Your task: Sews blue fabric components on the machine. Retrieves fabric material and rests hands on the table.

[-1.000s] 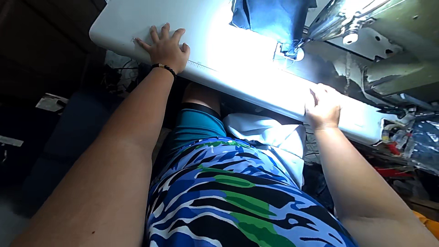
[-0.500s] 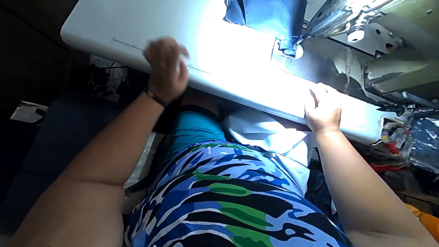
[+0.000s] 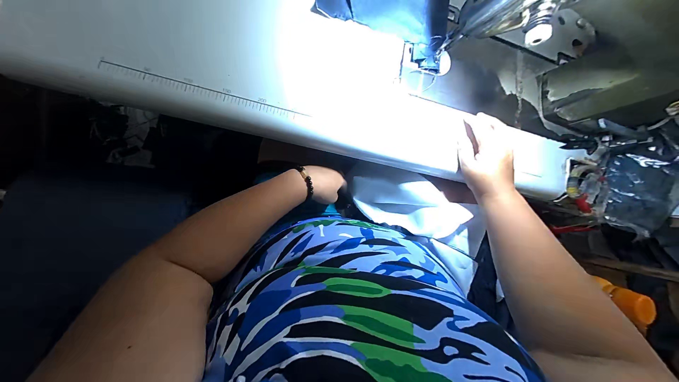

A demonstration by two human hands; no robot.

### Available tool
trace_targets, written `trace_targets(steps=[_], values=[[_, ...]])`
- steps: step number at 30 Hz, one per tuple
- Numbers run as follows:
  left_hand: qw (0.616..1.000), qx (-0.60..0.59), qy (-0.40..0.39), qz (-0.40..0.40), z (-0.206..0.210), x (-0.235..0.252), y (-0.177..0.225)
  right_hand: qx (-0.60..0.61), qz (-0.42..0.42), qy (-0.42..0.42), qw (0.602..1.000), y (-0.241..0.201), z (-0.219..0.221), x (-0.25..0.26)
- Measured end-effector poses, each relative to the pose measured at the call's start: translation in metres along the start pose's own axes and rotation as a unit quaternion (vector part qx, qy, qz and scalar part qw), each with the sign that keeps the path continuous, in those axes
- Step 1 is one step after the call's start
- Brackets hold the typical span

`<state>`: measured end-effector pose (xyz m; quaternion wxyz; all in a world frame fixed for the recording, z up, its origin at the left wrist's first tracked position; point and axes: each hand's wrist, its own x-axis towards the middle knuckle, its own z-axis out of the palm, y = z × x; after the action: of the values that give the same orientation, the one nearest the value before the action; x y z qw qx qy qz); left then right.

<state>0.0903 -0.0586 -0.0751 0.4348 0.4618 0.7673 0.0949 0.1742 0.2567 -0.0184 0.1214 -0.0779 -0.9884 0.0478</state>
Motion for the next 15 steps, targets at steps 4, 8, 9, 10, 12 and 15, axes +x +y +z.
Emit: trace_targets(steps=[4, 8, 9, 10, 12, 15], values=[[0.989, -0.116, 0.089, 0.014, 0.01, -0.036, -0.028, 0.059, -0.208, 0.052, 0.975, -0.055, -0.009, -0.047], [0.946, -0.205, 0.249, -0.03, 0.02, -0.069, -0.052, 0.043, -0.275, -0.288, 0.917, -0.09, 0.016, -0.06], [0.927, -0.22, 0.29, -0.085, 0.023, -0.074, -0.057, 0.005, -0.222, -0.376, 0.9, -0.095, 0.024, -0.055], [0.902, -0.236, 0.327, -0.154, 0.026, -0.077, -0.062, -0.03, -0.167, -0.442, 0.881, -0.096, 0.036, -0.046], [0.857, -0.264, 0.374, -0.235, 0.035, -0.074, -0.088, -0.056, -0.075, -0.512, 0.854, -0.096, 0.062, -0.027], [0.8, -0.382, 0.384, -0.258, 0.057, -0.061, -0.125, -0.055, 0.036, -0.51, 0.857, -0.127, 0.07, 0.003]])
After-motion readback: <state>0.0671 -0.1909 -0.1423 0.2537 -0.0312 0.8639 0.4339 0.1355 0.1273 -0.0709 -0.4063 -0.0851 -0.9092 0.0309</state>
